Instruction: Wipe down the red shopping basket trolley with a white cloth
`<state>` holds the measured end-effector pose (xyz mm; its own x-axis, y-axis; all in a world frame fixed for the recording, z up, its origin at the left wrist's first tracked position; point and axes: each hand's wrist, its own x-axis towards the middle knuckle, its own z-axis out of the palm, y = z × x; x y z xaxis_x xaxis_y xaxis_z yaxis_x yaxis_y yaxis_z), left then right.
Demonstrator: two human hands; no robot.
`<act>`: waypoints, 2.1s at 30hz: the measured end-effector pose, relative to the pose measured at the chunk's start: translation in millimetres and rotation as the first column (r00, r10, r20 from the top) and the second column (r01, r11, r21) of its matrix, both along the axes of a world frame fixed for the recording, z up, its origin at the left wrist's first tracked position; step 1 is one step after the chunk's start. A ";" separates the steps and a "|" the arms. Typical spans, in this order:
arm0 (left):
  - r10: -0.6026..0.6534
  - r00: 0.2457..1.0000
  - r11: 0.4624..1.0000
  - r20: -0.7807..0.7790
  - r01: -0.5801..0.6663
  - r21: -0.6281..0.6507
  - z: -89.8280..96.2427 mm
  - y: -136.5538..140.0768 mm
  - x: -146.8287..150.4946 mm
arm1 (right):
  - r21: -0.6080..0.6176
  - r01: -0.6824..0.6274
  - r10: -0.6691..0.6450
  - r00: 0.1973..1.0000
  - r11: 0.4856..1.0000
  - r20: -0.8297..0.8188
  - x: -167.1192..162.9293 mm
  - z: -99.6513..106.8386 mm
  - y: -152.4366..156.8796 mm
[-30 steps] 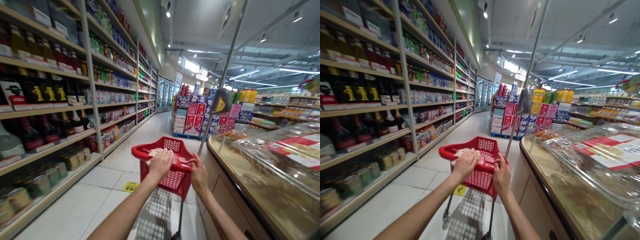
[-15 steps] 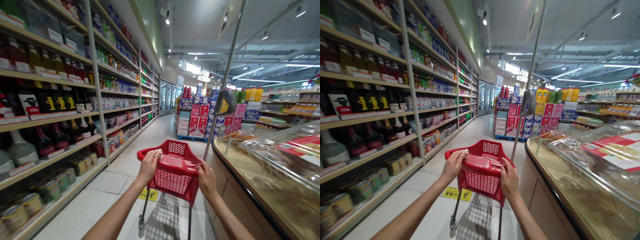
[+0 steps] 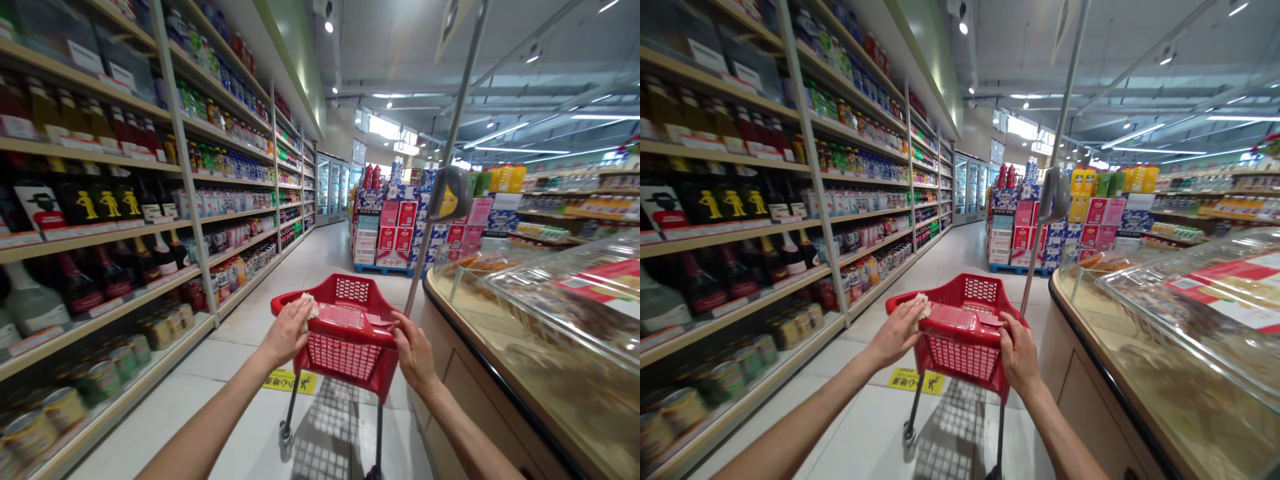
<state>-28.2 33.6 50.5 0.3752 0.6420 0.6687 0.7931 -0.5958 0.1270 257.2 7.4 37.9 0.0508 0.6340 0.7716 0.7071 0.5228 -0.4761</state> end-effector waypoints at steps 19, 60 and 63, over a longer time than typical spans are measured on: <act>0.164 0.889 0.981 0.427 -0.103 -0.162 5.6 15.9 -18.7 | 0.019 -0.074 0.073 0.996 0.997 0.056 10.6 -0.5 0.1; 0.228 0.918 0.973 0.324 -0.226 -0.044 20.1 18.3 8.0 | -0.053 0.054 -0.028 0.917 0.997 0.397 -1.8 18.1 10.0; 0.164 0.967 0.986 0.195 -0.163 -0.019 7.2 21.2 16.9 | -0.038 0.063 -0.042 0.909 0.997 0.415 0.8 9.5 8.3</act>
<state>-11.3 54.8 57.6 0.1274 0.6856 0.7168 0.8394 -0.4595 0.2903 258.0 15.7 47.4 -0.2318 0.6768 0.6987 0.8720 0.4629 -0.1592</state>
